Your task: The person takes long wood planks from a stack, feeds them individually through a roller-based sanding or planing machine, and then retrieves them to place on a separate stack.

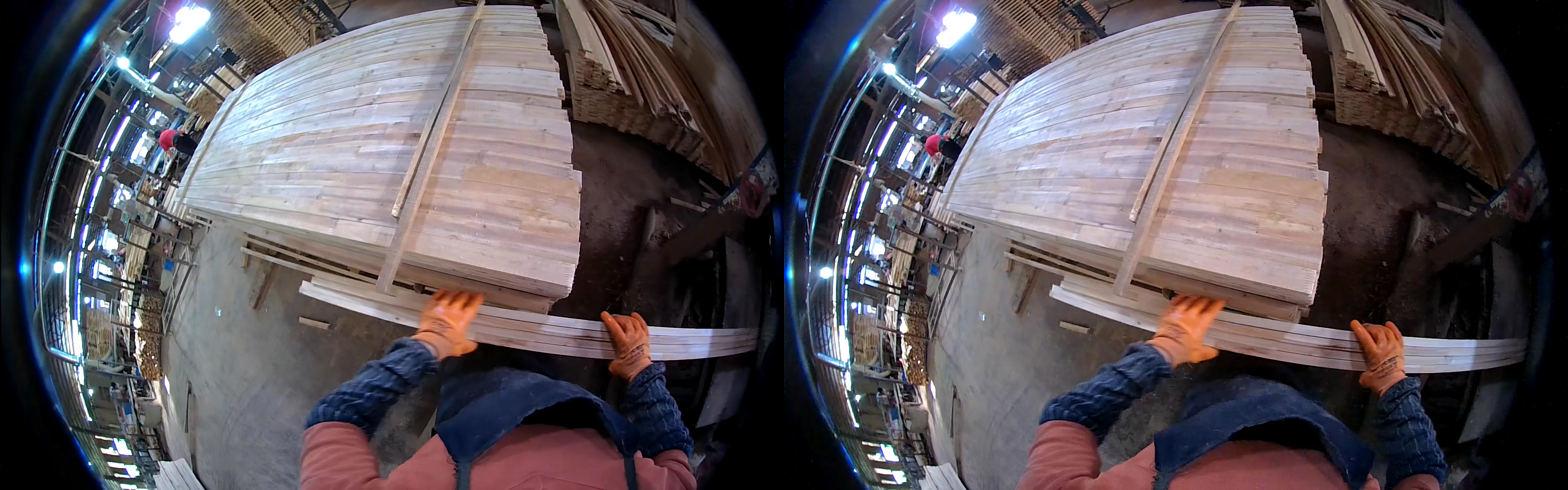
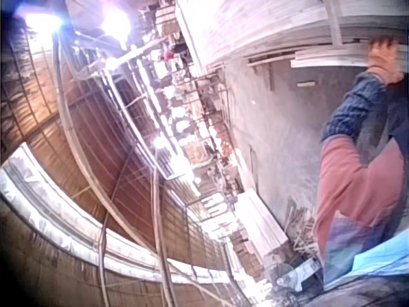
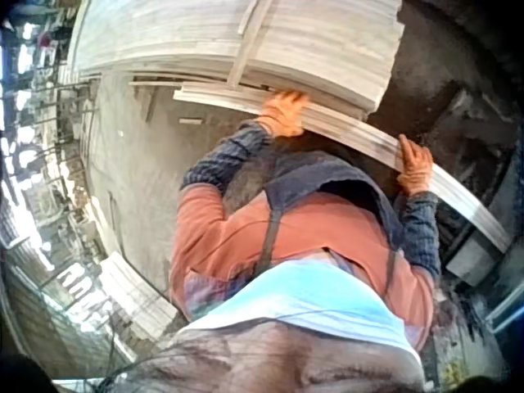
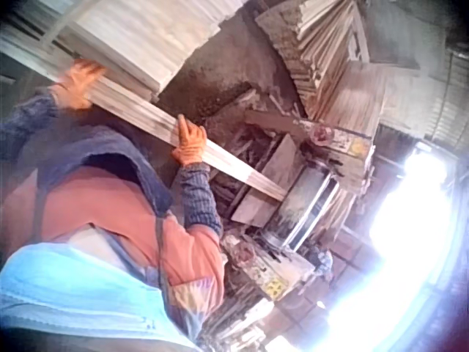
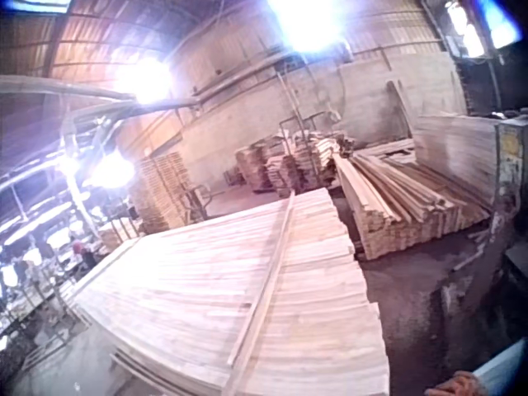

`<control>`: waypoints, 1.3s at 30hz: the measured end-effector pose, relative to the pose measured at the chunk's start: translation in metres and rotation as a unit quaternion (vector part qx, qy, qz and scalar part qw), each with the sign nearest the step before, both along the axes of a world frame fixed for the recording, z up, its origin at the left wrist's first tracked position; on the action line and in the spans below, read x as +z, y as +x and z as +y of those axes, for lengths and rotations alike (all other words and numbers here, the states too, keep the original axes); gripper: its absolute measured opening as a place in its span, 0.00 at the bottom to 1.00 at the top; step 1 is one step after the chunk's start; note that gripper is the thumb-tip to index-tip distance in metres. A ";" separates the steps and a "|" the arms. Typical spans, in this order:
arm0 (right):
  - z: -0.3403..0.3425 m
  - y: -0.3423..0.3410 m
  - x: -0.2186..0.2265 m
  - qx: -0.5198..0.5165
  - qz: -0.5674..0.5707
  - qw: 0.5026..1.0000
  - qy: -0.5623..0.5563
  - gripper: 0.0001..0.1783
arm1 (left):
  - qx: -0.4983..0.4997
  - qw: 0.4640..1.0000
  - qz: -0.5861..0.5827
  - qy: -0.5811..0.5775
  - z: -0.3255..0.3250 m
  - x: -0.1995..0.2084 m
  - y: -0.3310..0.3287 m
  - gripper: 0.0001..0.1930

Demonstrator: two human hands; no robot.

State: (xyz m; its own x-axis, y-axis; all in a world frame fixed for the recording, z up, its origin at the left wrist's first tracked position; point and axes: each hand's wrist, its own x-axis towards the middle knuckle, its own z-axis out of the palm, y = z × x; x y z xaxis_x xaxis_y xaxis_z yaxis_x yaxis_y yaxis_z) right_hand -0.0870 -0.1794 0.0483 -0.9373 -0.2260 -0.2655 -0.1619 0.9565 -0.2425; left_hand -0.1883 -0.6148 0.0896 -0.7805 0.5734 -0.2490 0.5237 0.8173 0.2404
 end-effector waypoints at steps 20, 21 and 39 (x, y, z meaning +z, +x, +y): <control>-0.085 -0.011 0.018 0.035 0.003 0.999 0.019 0.59 | 0.223 0.928 0.294 0.043 -0.035 0.034 -0.225 0.29; -0.091 -0.012 0.015 0.041 0.025 0.999 -0.006 0.59 | 0.171 0.915 0.363 0.052 -0.060 0.015 -0.236 0.32; 0.066 0.028 0.026 -0.107 0.035 0.990 0.081 0.51 | 0.424 0.887 0.134 -0.125 -0.153 0.109 -0.087 0.29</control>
